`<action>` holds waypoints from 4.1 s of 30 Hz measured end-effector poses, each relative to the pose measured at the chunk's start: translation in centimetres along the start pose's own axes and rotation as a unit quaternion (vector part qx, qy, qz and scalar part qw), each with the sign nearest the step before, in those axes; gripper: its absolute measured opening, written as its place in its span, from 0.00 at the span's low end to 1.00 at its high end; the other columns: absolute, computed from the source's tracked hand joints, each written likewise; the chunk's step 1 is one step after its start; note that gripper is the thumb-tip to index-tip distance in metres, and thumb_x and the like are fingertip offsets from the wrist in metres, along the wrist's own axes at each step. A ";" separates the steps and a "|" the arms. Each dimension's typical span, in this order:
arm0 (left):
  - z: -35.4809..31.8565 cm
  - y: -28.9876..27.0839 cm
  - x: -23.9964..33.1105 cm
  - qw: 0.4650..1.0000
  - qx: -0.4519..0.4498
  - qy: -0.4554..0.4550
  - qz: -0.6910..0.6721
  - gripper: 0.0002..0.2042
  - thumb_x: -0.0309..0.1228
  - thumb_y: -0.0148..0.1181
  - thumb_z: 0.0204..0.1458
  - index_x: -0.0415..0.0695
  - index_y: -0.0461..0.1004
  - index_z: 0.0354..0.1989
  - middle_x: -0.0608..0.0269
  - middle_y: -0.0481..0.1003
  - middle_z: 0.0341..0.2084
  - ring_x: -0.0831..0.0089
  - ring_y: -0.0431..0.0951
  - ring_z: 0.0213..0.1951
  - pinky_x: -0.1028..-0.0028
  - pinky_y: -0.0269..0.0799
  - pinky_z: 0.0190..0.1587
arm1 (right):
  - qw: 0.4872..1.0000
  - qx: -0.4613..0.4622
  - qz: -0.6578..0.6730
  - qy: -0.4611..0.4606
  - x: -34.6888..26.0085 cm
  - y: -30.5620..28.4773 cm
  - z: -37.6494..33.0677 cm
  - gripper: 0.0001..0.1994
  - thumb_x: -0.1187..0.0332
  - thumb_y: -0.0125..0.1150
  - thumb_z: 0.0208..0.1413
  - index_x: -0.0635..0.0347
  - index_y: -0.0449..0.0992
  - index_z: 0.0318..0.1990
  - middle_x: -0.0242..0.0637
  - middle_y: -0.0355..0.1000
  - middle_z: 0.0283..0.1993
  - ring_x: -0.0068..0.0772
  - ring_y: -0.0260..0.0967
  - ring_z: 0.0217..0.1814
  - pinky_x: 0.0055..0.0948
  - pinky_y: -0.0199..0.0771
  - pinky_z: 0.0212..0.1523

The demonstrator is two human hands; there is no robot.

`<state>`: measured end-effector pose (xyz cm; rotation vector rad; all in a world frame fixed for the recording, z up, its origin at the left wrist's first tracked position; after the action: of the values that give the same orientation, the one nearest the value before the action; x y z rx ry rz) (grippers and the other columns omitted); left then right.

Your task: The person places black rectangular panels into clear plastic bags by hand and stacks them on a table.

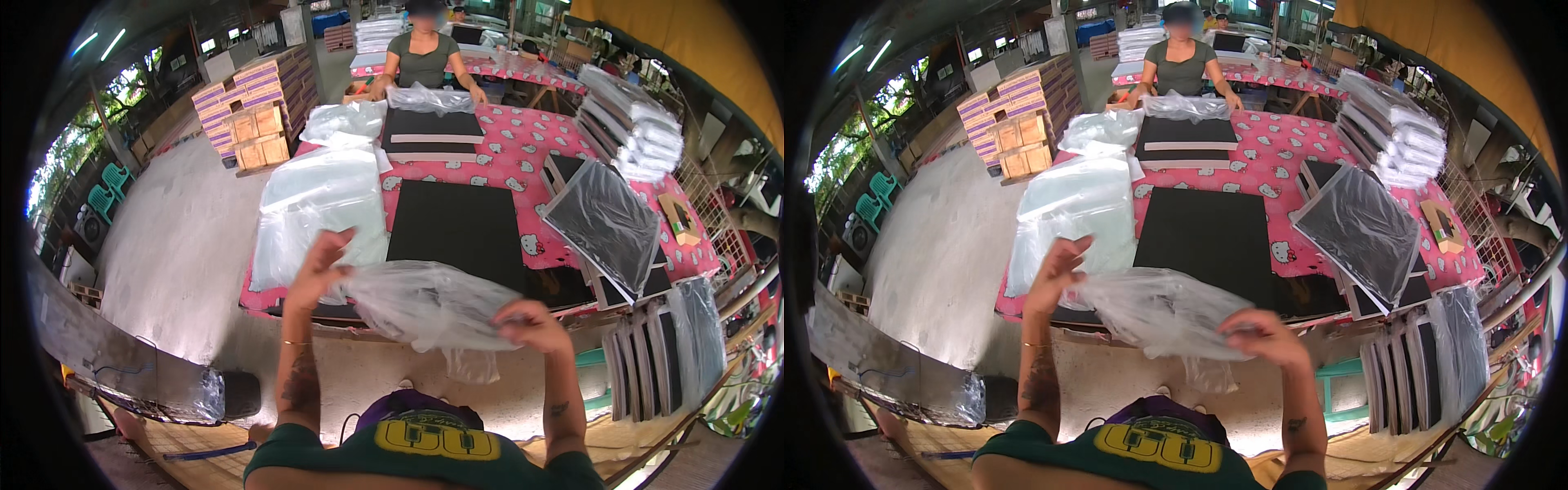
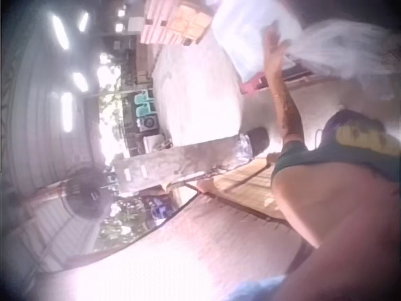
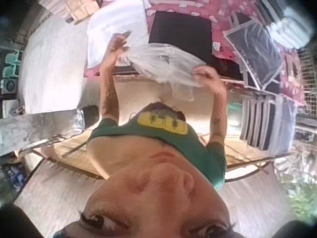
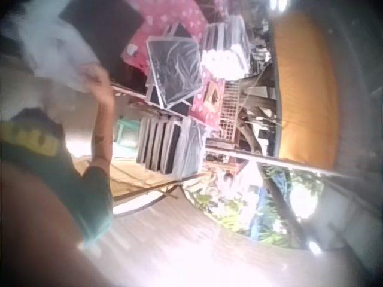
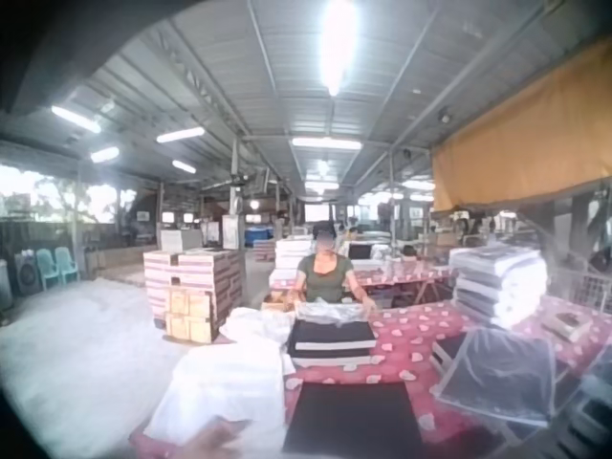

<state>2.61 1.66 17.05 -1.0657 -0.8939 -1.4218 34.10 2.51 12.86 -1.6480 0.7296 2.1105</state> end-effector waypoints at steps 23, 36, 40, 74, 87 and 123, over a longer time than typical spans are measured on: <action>-0.1 7.1 0.8 0.960 -0.238 -0.061 0.132 0.18 0.44 0.58 0.51 0.38 0.73 0.34 0.59 0.76 0.26 0.66 0.78 0.33 0.67 0.70 0.32 | 0.967 0.168 -0.096 0.167 6.4 -12.7 -9.3 0.19 0.55 0.49 0.57 0.63 0.74 0.40 0.42 0.75 0.35 0.38 0.75 0.37 0.38 0.75 0.41; -3.6 0.6 -6.1 0.904 0.132 -0.232 -0.333 0.18 0.37 0.60 0.52 0.35 0.74 0.44 0.59 0.77 0.31 0.68 0.78 0.34 0.73 0.74 0.41 | 0.983 0.054 0.083 0.153 10.7 -4.5 -8.8 0.16 0.59 0.56 0.57 0.62 0.72 0.45 0.35 0.72 0.40 0.31 0.71 0.42 0.33 0.73 0.43; -9.3 -0.3 -13.0 0.931 -0.269 -0.197 -0.149 0.17 0.39 0.55 0.55 0.36 0.71 0.44 0.59 0.76 0.34 0.67 0.78 0.35 0.71 0.75 0.39 | 0.871 0.310 0.334 0.182 18.6 -12.0 -15.4 0.13 0.66 0.61 0.51 0.64 0.74 0.42 0.34 0.74 0.36 0.27 0.71 0.40 0.29 0.73 0.41; 11.8 -8.4 5.2 0.903 0.131 0.101 -0.397 0.15 0.28 0.44 0.61 0.36 0.65 0.54 0.60 0.72 0.48 0.69 0.71 0.49 0.70 0.69 0.51 | 0.873 0.306 0.265 -0.272 -15.9 -14.2 4.5 0.10 0.64 0.50 0.61 0.57 0.72 0.45 0.32 0.76 0.35 0.27 0.72 0.39 0.32 0.68 0.47; 9.8 -3.0 -28.7 0.917 0.208 -0.224 -0.255 0.06 0.29 0.52 0.56 0.40 0.72 0.38 0.69 0.69 0.27 0.76 0.69 0.31 0.74 0.63 0.36 | 0.823 0.549 0.140 0.041 18.0 -26.8 -2.4 0.13 0.62 0.59 0.54 0.56 0.74 0.44 0.31 0.73 0.35 0.28 0.67 0.33 0.31 0.65 0.38; -1.1 -13.4 -13.8 0.832 0.332 -0.046 0.442 0.12 0.22 0.53 0.51 0.41 0.75 0.44 0.57 0.76 0.39 0.68 0.76 0.35 0.75 0.72 0.37 | 0.427 0.885 -0.156 -0.100 0.5 -42.1 -36.4 0.31 0.52 0.68 0.44 0.57 0.67 0.55 0.41 0.68 0.48 0.40 0.66 0.47 0.40 0.70 0.38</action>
<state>-10.81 6.60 4.14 -0.8149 -0.7136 -0.2356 86.48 14.34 -1.67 -0.1173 1.4562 0.2660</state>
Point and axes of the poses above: each hand's wrist, its own z-axis towards the middle knuckle, its own y-axis out of the palm, x = y × z, the point moved 10 cm from there along z, towards the middle knuckle
